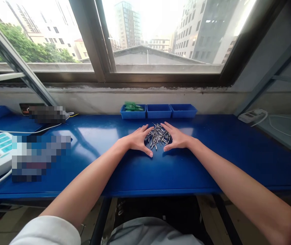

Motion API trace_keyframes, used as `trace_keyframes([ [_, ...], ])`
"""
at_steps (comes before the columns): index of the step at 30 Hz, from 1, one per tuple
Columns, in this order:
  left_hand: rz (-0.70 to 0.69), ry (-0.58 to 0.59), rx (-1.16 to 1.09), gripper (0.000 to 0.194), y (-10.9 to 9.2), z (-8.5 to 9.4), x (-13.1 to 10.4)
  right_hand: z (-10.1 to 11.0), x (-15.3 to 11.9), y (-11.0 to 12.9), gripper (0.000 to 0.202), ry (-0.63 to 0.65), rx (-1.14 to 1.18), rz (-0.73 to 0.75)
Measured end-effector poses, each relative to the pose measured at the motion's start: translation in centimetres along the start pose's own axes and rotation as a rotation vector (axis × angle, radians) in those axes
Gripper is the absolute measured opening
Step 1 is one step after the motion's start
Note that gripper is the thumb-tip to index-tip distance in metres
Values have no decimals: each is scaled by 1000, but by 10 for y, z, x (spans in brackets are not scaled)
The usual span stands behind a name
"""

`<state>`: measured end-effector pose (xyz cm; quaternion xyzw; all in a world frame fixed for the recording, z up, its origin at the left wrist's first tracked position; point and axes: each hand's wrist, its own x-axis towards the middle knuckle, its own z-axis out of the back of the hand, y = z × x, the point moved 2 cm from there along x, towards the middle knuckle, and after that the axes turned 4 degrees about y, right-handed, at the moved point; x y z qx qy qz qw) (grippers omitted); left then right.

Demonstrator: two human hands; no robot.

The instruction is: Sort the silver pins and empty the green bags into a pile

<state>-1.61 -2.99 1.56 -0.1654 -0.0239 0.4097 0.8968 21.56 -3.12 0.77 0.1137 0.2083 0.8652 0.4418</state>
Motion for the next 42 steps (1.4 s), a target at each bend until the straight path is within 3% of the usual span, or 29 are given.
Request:
trace_keyframes([
  [3,-6,-24,43,124,0,-4,-1,-7,-3,2,119,-28,-90,-47],
  [7,60,-46,64,118,0,-8,20,-10,17,8,108,-51,-135,-152],
  [13,83,-187,24,101,1,-2,59,-4,59,11,55,-193,-101,-18],
  [16,50,-260,29,86,3,1,70,1,68,5,44,-291,-114,-18],
  [21,57,-345,41,73,6,5,77,7,73,-3,30,-336,-34,-8],
  [25,42,-364,1,70,4,5,75,6,75,-11,29,-394,37,-80],
  [33,6,-397,-55,53,1,-1,71,-3,76,-9,28,-440,-157,-368],
  [42,47,-365,-78,54,2,-1,73,1,74,-1,23,-403,-112,-336],
])
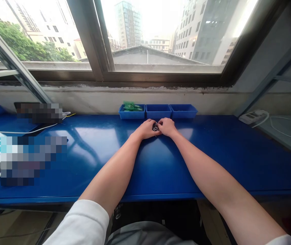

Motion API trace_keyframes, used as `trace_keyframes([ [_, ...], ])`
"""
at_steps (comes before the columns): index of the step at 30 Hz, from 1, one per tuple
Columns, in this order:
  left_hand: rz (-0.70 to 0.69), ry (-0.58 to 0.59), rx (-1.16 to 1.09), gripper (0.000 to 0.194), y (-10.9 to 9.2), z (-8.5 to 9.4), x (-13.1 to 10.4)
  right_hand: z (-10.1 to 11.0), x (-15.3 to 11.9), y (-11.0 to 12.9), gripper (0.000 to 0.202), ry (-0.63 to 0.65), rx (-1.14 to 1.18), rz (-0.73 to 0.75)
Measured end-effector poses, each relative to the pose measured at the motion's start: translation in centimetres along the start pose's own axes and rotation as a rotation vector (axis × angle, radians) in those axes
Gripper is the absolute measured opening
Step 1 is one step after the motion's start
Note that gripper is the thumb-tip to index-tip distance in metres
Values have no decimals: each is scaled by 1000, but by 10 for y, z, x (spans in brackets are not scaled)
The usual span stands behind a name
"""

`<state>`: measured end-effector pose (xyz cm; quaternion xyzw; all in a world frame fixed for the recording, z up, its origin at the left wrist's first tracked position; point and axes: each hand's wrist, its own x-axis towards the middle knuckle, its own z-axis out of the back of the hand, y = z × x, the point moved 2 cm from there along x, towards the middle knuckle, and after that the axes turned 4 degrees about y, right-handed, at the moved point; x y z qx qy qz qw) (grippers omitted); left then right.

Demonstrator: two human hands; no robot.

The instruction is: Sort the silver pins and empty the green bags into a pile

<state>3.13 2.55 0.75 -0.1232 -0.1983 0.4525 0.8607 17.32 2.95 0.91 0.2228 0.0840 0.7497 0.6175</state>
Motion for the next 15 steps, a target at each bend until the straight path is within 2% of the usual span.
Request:
trace_keyframes([
  [5,-6,-11,-22,60,-3,0,-2,2,-1,-2,21,-63,23,40],
  [9,-36,-59,-56,68,-4,3,-3,6,-1,-5,21,-171,85,22],
  [11,-59,-135,-89,59,-4,5,-3,9,-1,-7,22,-222,158,10],
  [15,-96,-303,-186,24,-4,8,0,14,-3,-7,29,-241,319,38],
])
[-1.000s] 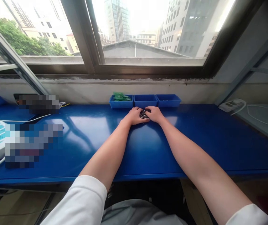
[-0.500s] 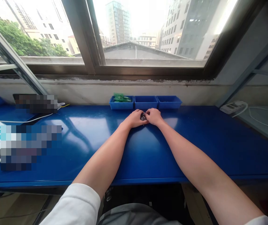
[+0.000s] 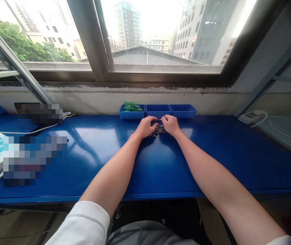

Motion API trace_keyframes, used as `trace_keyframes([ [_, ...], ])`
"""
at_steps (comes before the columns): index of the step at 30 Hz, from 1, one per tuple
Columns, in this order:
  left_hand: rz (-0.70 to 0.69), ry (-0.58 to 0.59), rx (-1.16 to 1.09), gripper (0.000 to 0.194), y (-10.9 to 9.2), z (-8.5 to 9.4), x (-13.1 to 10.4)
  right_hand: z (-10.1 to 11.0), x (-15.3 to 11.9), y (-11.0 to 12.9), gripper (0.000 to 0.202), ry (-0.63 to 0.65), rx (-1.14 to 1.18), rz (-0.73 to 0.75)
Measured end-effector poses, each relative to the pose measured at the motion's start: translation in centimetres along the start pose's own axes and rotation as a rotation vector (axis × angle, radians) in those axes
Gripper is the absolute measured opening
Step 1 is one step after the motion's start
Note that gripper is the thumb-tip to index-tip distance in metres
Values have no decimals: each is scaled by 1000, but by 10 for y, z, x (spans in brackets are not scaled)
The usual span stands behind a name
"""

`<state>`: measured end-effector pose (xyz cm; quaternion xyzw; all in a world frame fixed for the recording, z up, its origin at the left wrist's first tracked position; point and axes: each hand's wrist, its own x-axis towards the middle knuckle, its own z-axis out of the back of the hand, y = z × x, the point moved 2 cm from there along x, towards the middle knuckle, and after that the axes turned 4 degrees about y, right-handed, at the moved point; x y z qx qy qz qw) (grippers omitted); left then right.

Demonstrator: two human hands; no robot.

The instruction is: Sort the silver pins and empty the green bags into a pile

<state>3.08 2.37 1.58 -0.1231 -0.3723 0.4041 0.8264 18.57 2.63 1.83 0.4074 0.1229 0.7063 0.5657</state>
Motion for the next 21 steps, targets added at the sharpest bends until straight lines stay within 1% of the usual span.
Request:
trace_keyframes([
  [2,11,-67,-32,15,0,1,1,1,-1,1,32,19,66,14],
  [4,23,-126,-42,13,1,1,2,0,-1,1,32,25,147,21],
  [6,29,-168,-38,13,1,2,3,-2,-1,-1,26,24,279,29],
  [9,38,-191,-30,14,2,3,2,-4,0,-3,21,26,474,53],
  [11,41,-190,-28,14,1,3,2,-4,1,-3,22,23,527,60],
  [15,62,-168,-26,14,0,4,2,-2,1,-3,23,24,570,37],
  [17,87,-177,-21,15,1,5,2,0,2,-4,24,-2,560,14],
  [19,129,-216,-18,18,3,8,3,3,4,-8,27,-78,491,-22],
  [21,190,-265,-17,19,7,12,3,9,5,-13,32,-175,358,-61],
])
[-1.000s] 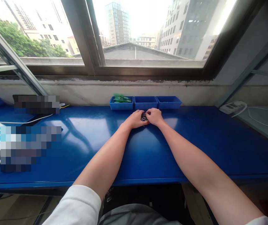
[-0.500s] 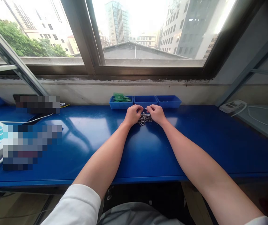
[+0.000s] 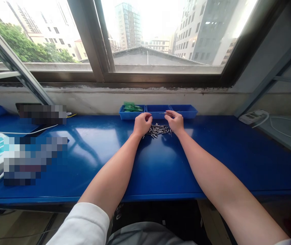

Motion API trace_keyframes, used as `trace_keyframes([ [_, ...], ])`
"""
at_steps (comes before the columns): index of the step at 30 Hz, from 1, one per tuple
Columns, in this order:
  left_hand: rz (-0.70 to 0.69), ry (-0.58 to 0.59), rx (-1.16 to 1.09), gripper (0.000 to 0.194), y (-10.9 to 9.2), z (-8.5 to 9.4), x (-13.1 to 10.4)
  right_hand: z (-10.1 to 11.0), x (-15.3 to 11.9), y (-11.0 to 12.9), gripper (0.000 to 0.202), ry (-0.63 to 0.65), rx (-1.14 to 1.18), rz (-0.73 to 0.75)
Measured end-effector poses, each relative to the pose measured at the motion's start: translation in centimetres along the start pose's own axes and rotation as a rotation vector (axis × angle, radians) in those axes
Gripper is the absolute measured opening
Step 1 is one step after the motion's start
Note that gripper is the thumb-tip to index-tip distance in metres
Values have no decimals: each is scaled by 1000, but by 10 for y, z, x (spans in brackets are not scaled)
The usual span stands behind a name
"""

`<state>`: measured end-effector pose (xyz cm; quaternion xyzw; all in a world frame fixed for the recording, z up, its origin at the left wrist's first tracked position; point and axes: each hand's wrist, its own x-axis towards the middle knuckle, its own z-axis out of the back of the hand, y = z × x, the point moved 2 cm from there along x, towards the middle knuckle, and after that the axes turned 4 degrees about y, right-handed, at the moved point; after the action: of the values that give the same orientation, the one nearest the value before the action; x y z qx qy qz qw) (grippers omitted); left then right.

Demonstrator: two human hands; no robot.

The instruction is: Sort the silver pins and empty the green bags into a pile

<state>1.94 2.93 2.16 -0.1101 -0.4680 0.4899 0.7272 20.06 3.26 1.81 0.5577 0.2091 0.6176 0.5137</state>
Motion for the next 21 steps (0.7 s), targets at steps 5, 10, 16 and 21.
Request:
trace_keyframes([
  [5,206,-60,99,19,12,12,4,19,6,-7,50,-134,-418,-50],
  [10,349,17,160,18,22,17,6,27,10,-21,65,-53,-555,-167],
  [16,474,109,267,21,27,20,3,18,10,-23,52,-59,-523,-33],
  [21,492,135,364,20,29,18,-1,3,3,-12,20,143,-497,113],
])
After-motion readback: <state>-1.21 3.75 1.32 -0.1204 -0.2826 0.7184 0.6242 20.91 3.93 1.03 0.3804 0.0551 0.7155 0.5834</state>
